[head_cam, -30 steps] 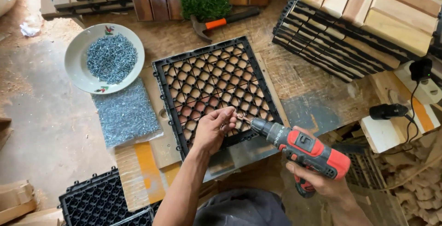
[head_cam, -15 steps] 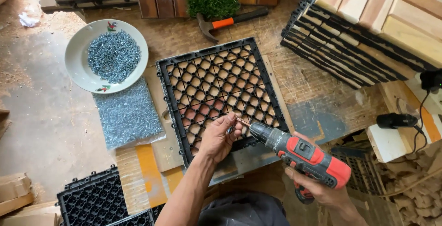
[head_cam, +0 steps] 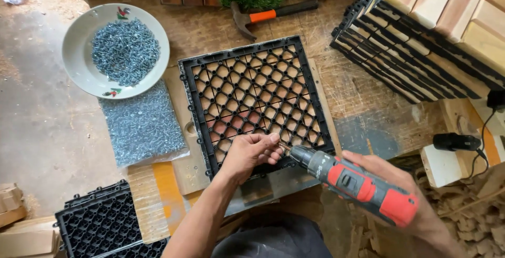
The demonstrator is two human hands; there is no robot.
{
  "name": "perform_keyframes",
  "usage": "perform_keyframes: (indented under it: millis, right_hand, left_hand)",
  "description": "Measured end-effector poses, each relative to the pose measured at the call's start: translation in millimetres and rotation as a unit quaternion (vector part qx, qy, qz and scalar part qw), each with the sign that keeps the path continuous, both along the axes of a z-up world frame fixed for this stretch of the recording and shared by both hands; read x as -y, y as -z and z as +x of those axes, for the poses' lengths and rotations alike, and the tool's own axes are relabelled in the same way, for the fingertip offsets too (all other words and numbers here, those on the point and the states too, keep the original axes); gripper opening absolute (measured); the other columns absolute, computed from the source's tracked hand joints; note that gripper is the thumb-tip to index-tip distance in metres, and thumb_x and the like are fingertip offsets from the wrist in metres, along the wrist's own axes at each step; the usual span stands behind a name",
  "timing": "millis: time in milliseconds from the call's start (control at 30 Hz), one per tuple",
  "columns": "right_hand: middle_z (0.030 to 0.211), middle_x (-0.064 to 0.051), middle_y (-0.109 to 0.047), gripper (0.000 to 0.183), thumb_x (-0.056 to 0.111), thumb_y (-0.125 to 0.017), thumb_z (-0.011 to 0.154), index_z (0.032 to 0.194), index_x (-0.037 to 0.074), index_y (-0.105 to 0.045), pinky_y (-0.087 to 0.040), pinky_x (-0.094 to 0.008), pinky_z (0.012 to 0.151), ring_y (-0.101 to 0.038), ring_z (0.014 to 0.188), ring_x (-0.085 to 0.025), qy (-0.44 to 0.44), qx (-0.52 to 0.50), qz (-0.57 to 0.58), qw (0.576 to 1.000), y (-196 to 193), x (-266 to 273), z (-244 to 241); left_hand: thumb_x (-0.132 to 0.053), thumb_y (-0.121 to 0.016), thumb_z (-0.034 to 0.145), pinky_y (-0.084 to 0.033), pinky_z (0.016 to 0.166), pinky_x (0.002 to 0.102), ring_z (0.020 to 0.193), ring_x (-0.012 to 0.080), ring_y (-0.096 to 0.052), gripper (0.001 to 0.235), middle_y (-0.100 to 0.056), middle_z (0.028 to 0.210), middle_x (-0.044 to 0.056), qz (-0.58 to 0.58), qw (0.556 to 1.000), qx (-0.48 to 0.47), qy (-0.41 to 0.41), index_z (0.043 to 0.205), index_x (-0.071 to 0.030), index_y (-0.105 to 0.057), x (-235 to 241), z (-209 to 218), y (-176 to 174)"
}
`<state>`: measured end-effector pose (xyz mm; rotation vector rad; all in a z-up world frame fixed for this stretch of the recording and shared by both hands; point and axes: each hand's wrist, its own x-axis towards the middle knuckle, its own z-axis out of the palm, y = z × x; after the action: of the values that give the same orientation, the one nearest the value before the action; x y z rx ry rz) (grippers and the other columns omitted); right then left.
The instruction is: Assembling wooden deck tiles by placing slats into a plastic grid and fastening them with screws using a power drill.
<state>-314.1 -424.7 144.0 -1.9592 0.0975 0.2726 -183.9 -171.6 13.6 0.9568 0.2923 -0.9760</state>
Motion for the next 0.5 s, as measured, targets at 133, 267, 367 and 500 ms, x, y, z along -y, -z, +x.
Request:
perform_keyframes:
  millis: [133, 267, 367, 500]
  right_hand:
    - [0.134, -0.007, -0.072, 0.081, 0.018, -0.081, 0.072, 0.147, 0.006, -0.051, -0.061, -0.028, 0.084, -0.078, 0.089, -0.014, -0.092, 0.058, -0.09, 0.99, 4.2, 14.9, 11.5]
    - [0.105, -0.003, -0.082, 0.083, 0.006, -0.081, 0.071, 0.148, 0.013, -0.054, -0.06, -0.027, 0.056, -0.074, 0.065, -0.016, 0.026, -0.057, -0.063, 0.996, -7.8, 7.8, 33.5]
    - [0.108, 0.001, -0.083, 0.072, 0.011, -0.086, 0.067, 0.135, 0.018, -0.067, -0.058, -0.027, 0.057, -0.067, 0.059, -0.011, 0.04, -0.094, -0.172, 0.98, -8.2, 18.4, 49.8]
    - [0.106, -0.004, -0.084, 0.087, 0.018, -0.084, 0.067, 0.15, 0.027, -0.059, -0.057, -0.031, 0.084, -0.073, 0.083, -0.018, 0.018, -0.214, -0.183, 0.959, -30.4, -4.0, 96.2]
  left_hand:
    - [-0.019, -0.073, 0.096, -0.056, 0.06, 0.021, 0.059, 0.0121, -0.062, 0.023, -0.073, 0.08, 0.013, -0.03, 0.999, -0.036, 0.019, 0.091, 0.003, -0.072, -3.6, 8.1, -2.8]
    - [-0.029, -0.072, 0.091, -0.055, 0.055, 0.02, 0.061, 0.0132, -0.063, 0.036, -0.072, 0.082, 0.012, -0.014, 0.996, -0.068, -0.051, 0.103, 0.005, -0.072, -7.1, 15.8, -18.0]
    - [-0.014, -0.059, 0.092, -0.06, 0.072, 0.029, 0.08, 0.0237, -0.07, 0.037, -0.074, 0.099, 0.021, 0.021, 0.991, -0.029, -0.132, 0.116, 0.012, -0.069, -16.0, 19.1, -16.0]
    - [0.008, -0.056, 0.095, -0.06, 0.097, 0.032, 0.113, 0.0351, -0.071, 0.036, -0.069, 0.127, 0.031, -0.059, 0.968, 0.007, -0.245, 0.131, 0.014, -0.061, -20.8, 28.8, 1.5]
